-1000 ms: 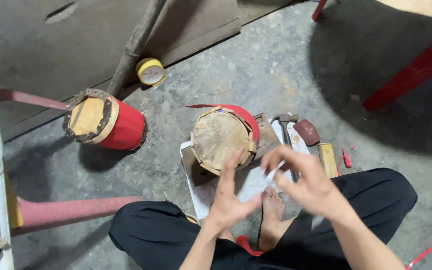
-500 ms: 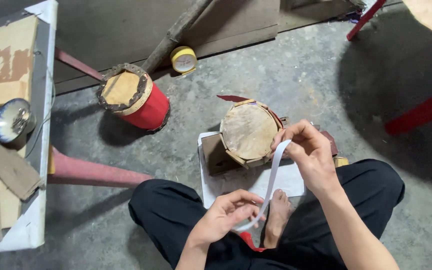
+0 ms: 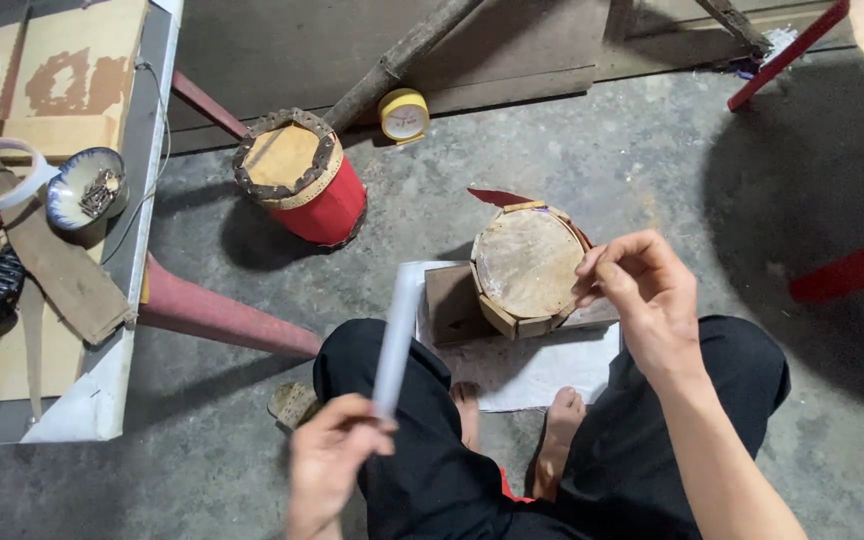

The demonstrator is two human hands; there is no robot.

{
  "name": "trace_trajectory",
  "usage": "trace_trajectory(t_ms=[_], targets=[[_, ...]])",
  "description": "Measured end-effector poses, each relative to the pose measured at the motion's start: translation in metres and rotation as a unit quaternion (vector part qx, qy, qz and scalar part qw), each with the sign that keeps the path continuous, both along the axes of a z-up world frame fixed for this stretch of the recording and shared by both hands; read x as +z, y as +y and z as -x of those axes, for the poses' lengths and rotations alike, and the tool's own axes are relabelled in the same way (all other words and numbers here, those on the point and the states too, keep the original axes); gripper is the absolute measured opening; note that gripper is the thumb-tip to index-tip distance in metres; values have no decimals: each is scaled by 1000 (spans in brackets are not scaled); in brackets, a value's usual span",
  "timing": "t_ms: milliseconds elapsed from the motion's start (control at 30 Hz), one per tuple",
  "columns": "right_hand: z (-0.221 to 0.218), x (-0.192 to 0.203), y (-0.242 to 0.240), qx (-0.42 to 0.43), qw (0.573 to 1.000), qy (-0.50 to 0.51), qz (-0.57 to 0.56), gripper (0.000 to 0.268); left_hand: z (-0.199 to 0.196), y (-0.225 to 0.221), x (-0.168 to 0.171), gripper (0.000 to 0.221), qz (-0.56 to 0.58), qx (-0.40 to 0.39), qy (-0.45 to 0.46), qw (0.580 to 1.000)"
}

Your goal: Applying a red decorative material to the body of a small drum.

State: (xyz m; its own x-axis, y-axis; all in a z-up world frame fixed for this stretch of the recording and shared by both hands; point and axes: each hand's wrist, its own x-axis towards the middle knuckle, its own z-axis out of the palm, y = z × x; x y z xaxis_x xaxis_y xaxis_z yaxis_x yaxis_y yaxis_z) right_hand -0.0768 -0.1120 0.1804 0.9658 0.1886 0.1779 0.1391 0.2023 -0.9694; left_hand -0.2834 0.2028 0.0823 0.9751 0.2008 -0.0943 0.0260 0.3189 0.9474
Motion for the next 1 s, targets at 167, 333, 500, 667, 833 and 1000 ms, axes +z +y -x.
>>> trace_trajectory(t_ms=[167,333,500,667,833,1000], targets=[[-13,-8,-9,-86,996,7,4,6,36,65,-43,42,-98,163,71,979],[-40,-72,-24,-213,963,121,-109,6,75,109,-194,25,-65,288,213,932],[-47,-172,-28,-318,936,135,-70,7,105,121,-353,25,53,409,248,877],[-41,-229,-25,-350,928,122,10,13,100,127,-412,31,167,514,334,772],[-41,-236,-21,-346,927,138,42,11,98,137,-434,38,253,381,353,816],[-46,-223,-1,-371,912,156,78,10,145,135,-422,35,218,352,297,860]])
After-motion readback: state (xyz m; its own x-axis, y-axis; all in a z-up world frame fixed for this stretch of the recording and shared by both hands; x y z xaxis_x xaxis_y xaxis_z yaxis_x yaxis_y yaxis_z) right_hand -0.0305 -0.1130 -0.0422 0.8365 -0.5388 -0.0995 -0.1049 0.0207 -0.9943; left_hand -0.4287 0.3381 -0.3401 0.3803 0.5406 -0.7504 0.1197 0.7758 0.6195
